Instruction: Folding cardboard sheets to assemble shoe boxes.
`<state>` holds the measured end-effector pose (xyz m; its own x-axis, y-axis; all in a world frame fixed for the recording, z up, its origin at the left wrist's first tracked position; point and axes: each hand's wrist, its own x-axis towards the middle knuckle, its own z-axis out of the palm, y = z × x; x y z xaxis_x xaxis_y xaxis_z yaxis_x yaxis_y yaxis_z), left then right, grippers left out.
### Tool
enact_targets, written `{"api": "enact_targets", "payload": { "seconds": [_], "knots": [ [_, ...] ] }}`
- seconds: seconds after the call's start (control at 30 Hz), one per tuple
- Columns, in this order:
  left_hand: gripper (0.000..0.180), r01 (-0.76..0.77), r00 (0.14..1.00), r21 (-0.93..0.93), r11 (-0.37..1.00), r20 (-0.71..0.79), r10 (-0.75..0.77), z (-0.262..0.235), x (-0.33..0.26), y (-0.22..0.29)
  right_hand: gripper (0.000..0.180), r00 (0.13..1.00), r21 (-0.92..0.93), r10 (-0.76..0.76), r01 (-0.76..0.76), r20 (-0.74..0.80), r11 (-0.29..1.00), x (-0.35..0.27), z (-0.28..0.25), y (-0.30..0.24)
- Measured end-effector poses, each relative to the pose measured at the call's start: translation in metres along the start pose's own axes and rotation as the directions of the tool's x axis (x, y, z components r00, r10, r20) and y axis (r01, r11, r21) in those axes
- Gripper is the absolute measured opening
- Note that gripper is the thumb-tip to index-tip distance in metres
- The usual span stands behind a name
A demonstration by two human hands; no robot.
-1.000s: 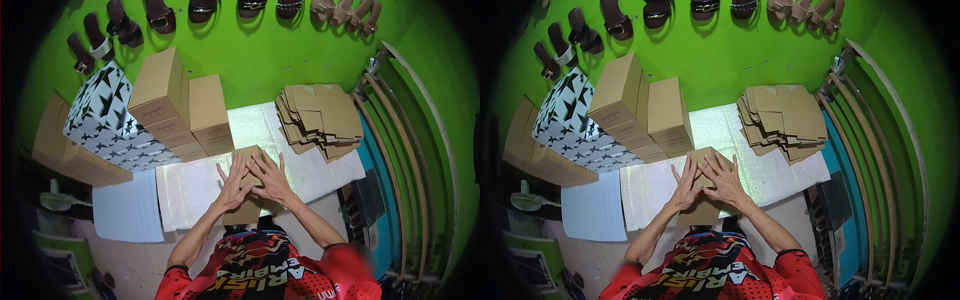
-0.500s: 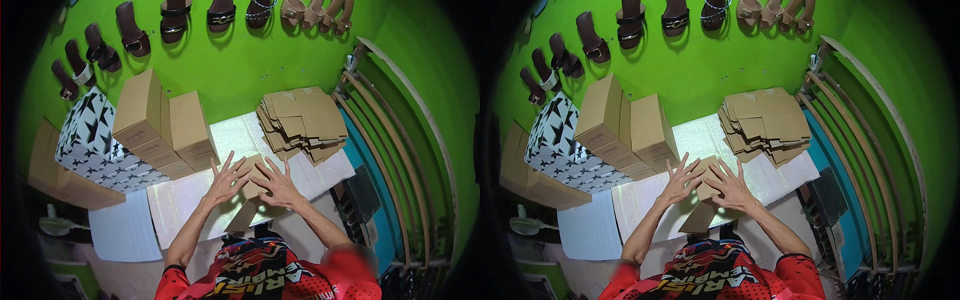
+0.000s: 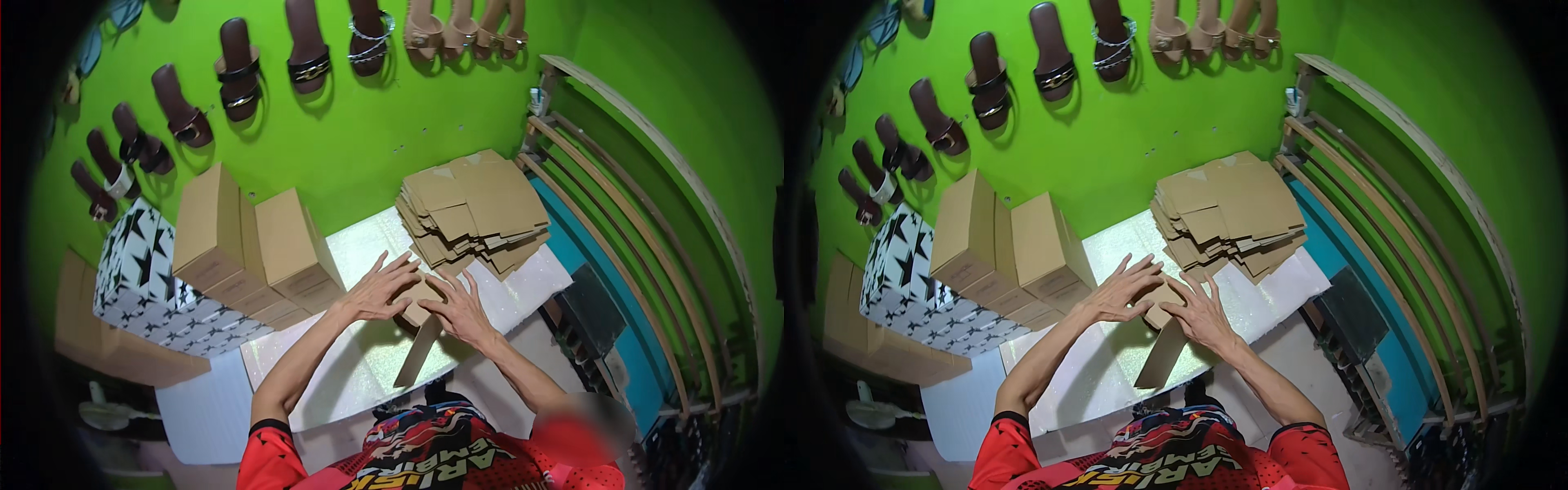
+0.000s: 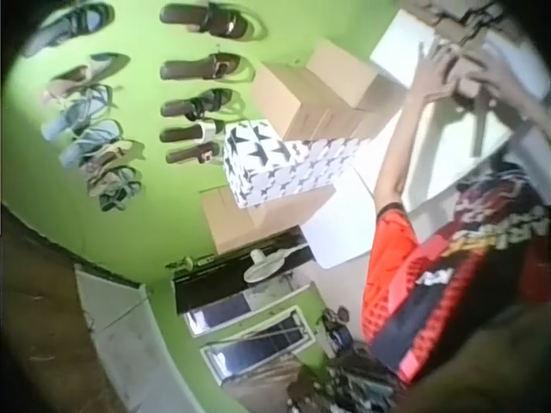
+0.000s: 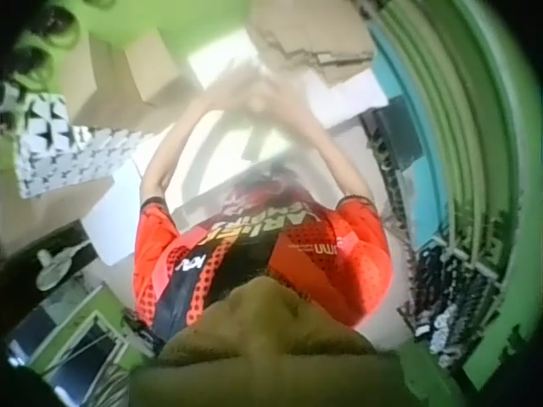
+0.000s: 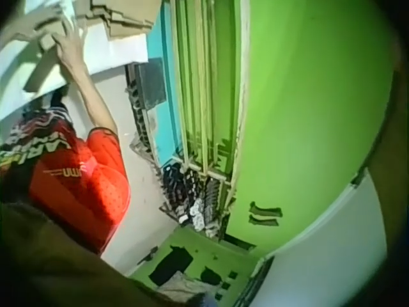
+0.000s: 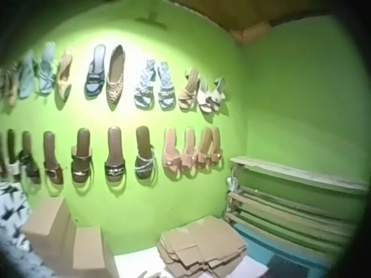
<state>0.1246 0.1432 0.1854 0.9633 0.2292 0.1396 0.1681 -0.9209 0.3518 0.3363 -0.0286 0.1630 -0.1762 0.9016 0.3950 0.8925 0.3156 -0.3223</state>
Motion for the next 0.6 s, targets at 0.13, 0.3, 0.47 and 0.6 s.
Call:
{"api": "enact_targets", "payload": {
  "seconds": [0.13,0.3,0.47,0.6],
  "knots": [
    [0.071,-0.063,0.995,-0.025,0.998,0.079,0.065,0.011,0.019,-0.001,0.048,0.997,-0.083,0.028,-0.021,0.077,0.996,0.005,-0.01,0.026],
    [0.085,-0.047,0.999,0.028,0.998,-0.011,0.048,0.015,0.022,-0.002,0.038,0.982,-0.154,0.066,-0.039,0.176,0.987,0.022,-0.017,0.024],
    [0.08,0.176,0.968,-0.023,0.984,-0.18,-0.177,0.006,-0.014,-0.006,0.047,0.961,-0.042,0.073,-0.064,0.266,0.997,0.04,-0.003,-0.008],
    [0.083,0.354,0.893,-0.017,0.935,-0.29,-0.344,0.005,-0.061,0.015,0.049,0.95,0.064,-0.027,0.008,0.312,0.998,0.059,0.02,-0.031]
  ]
}}
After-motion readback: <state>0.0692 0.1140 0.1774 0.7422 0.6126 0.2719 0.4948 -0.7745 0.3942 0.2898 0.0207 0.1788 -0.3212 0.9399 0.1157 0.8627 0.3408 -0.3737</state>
